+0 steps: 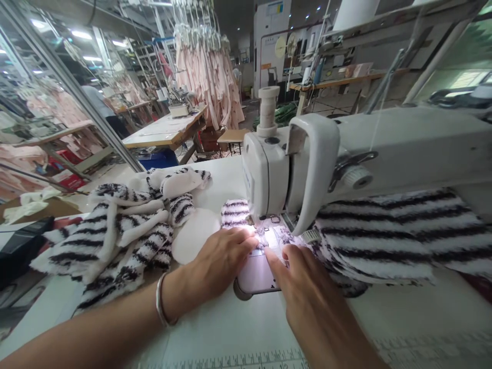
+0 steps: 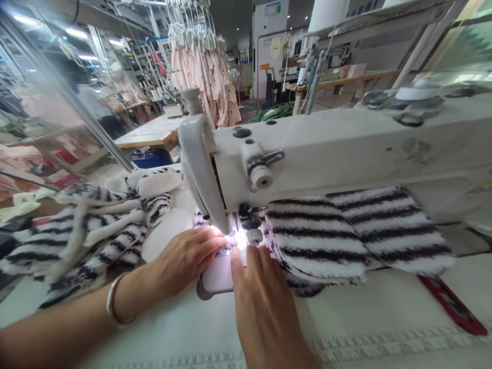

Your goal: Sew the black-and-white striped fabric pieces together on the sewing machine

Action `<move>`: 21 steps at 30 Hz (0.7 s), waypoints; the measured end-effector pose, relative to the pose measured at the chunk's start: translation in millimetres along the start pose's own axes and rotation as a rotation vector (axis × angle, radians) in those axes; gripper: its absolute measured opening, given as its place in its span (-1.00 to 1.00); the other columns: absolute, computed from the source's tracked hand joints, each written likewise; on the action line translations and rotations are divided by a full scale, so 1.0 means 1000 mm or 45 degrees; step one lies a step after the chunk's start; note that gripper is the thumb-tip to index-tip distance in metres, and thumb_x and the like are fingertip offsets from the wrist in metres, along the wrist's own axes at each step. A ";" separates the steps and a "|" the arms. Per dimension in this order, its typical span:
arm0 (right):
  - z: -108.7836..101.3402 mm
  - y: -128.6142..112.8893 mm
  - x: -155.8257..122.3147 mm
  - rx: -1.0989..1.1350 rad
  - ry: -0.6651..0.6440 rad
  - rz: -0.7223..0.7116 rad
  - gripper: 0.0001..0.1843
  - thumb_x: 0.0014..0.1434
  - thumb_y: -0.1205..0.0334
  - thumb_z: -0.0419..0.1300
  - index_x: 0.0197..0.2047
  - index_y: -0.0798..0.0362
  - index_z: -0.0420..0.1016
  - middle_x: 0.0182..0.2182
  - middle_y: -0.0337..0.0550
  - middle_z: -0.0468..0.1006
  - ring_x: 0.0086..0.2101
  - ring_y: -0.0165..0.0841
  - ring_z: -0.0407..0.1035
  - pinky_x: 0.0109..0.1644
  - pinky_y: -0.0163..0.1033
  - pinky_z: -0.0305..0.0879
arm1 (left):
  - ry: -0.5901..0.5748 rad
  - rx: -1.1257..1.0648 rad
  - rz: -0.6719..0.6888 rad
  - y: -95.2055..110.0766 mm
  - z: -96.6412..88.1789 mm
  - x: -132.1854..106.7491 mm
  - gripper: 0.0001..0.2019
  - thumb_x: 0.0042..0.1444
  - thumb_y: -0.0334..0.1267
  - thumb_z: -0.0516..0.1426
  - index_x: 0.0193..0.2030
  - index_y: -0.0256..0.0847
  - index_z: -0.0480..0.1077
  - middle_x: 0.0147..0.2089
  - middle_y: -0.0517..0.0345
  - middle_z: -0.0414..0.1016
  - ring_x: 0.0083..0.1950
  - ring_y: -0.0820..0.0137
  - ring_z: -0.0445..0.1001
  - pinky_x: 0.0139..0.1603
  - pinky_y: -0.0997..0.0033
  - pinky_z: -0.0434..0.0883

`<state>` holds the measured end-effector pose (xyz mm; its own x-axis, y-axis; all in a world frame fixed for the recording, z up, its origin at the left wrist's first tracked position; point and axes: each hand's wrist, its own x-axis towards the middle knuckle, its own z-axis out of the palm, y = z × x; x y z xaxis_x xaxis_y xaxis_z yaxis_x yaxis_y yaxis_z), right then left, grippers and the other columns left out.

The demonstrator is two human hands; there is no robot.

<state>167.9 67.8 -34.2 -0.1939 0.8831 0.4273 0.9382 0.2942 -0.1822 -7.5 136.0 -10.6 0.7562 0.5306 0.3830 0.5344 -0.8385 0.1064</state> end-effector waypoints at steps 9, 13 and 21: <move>-0.003 0.001 -0.032 -0.036 0.032 -0.017 -0.30 0.01 0.71 -0.12 0.18 0.06 0.24 0.02 0.04 0.25 0.02 -0.15 0.18 0.03 0.01 0.30 | -0.203 0.217 -0.201 0.005 -0.007 0.002 -0.87 0.21 -0.49 -0.04 -0.15 -0.30 0.28 -0.22 -0.02 0.38 -0.23 0.26 0.35 -0.23 0.19 0.46; -0.002 0.006 -0.036 -0.005 0.094 -0.051 -0.34 0.00 0.72 -0.10 0.14 0.11 0.25 0.03 0.05 0.23 0.03 -0.15 0.17 0.10 0.02 0.25 | -0.284 0.266 -0.247 0.015 -0.007 0.004 -0.85 0.12 -0.54 0.01 -0.18 -0.31 0.27 -0.18 -0.07 0.38 -0.17 0.22 0.37 -0.19 0.18 0.47; 0.009 0.012 -0.029 0.075 0.167 -0.134 -0.52 0.10 0.66 -0.08 0.03 0.11 0.31 -0.07 -0.01 0.30 -0.05 -0.21 0.22 0.06 -0.03 0.25 | -0.308 0.370 -0.394 0.003 0.006 0.031 -0.81 0.08 -0.62 -0.03 -0.37 -0.35 0.34 -0.29 -0.10 0.37 -0.23 0.18 0.38 -0.27 0.19 0.44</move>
<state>182.1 48.8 -56.3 -0.2473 0.7921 0.5580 0.8957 0.4065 -0.1802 19.9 150.8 -3.8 0.5928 0.7921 0.1455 0.8053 -0.5857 -0.0919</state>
